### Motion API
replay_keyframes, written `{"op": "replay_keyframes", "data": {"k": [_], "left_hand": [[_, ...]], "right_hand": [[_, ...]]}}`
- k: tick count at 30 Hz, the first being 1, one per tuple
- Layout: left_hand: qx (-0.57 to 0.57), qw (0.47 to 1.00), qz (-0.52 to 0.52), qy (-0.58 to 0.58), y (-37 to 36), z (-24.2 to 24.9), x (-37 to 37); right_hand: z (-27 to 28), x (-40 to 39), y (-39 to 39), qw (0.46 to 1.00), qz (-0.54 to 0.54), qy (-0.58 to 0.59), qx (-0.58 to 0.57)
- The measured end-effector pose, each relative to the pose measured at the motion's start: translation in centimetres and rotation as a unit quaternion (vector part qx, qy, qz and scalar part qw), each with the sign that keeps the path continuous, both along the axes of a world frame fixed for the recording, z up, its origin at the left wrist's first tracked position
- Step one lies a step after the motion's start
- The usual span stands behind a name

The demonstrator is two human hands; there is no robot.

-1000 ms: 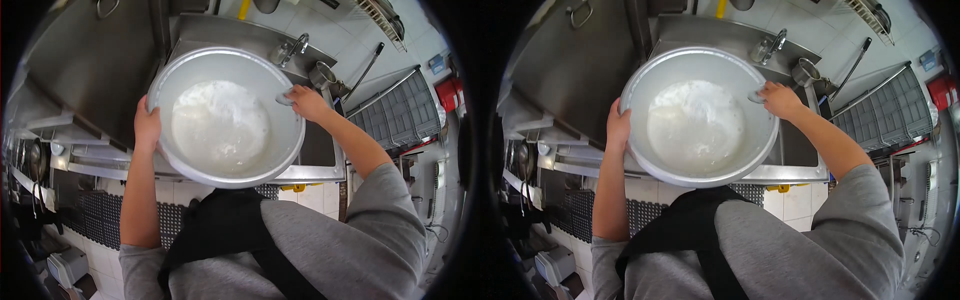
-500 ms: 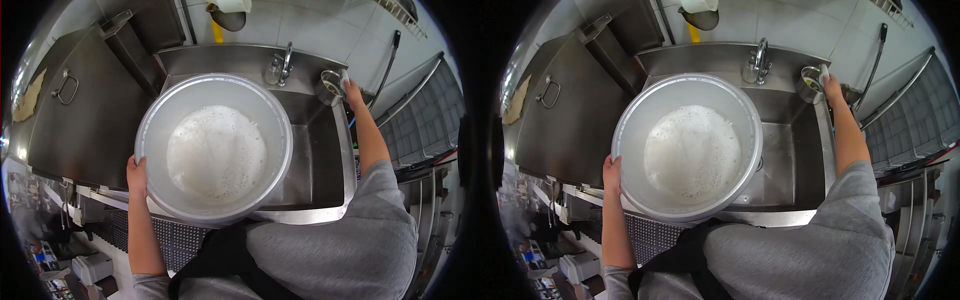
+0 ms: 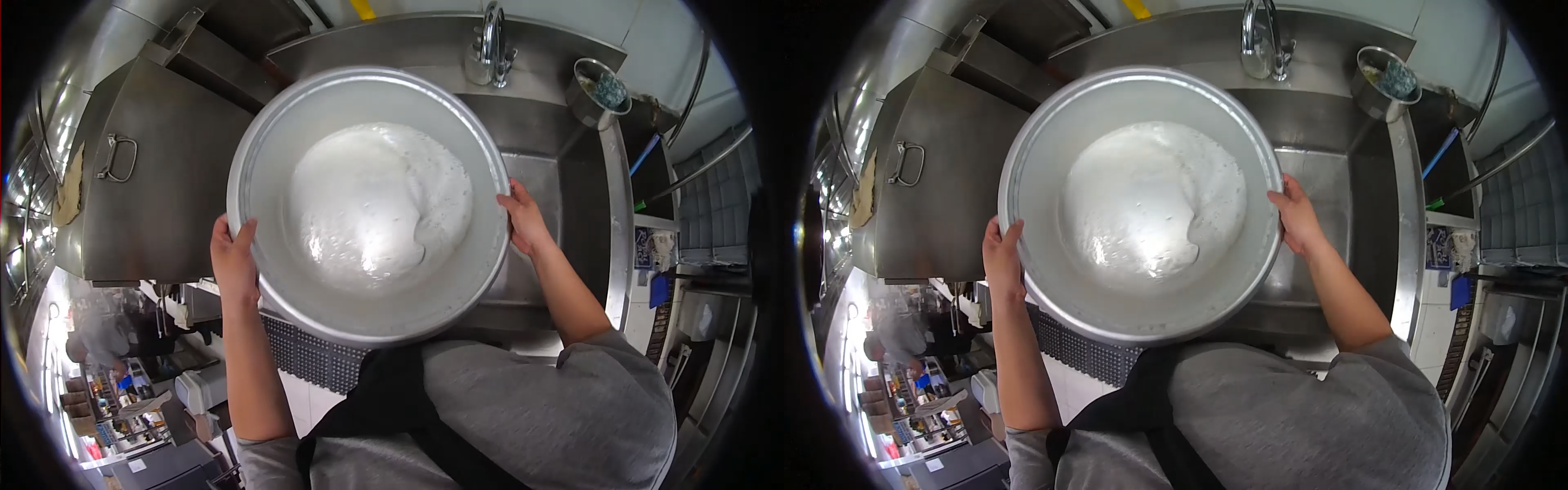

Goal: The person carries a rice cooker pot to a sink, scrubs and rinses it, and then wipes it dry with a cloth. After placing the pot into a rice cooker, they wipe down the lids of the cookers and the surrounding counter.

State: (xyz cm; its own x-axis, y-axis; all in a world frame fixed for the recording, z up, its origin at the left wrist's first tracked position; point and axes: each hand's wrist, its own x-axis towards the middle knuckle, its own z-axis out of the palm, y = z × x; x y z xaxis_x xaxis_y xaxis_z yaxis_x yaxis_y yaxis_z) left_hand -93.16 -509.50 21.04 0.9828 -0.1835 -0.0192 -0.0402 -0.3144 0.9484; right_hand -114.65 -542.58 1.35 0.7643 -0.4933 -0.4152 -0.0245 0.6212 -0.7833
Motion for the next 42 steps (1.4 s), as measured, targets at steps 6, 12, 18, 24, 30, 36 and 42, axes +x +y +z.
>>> {"op": "replay_keyframes", "data": {"k": [6,12,18,24,30,36,42], "left_hand": [[-0.105,0.989,-0.101,-0.01,-5.3,5.1,-3.5],[-0.091,0.96,-0.256,-0.063,-8.4,10.3,-7.1],[-0.056,0.917,-0.389,-0.077,-12.9,13.3,-9.5],[0.027,0.889,-0.448,-0.09,-15.6,13.5,-10.9],[0.01,0.9,-0.43,-0.076,-17.1,14.2,-14.0],[0.065,0.908,-0.399,-0.106,-17.6,15.6,-16.5],[0.066,0.894,-0.436,-0.087,-15.6,16.9,-15.1]], "right_hand": [[-3.5,2.0,-0.6,0.997,-0.064,0.021,-0.03],[-7.0,3.9,1.0,0.992,-0.06,0.032,-0.105],[-9.4,6.6,4.6,0.994,-0.01,0.018,-0.107],[-10.1,8.2,5.4,0.986,0.135,0.087,-0.041],[-9.2,10.8,6.6,0.963,0.229,0.131,-0.052],[-7.7,11.8,9.2,0.99,0.136,0.021,0.003],[-6.8,10.8,9.3,0.98,0.192,0.023,0.04]]}}
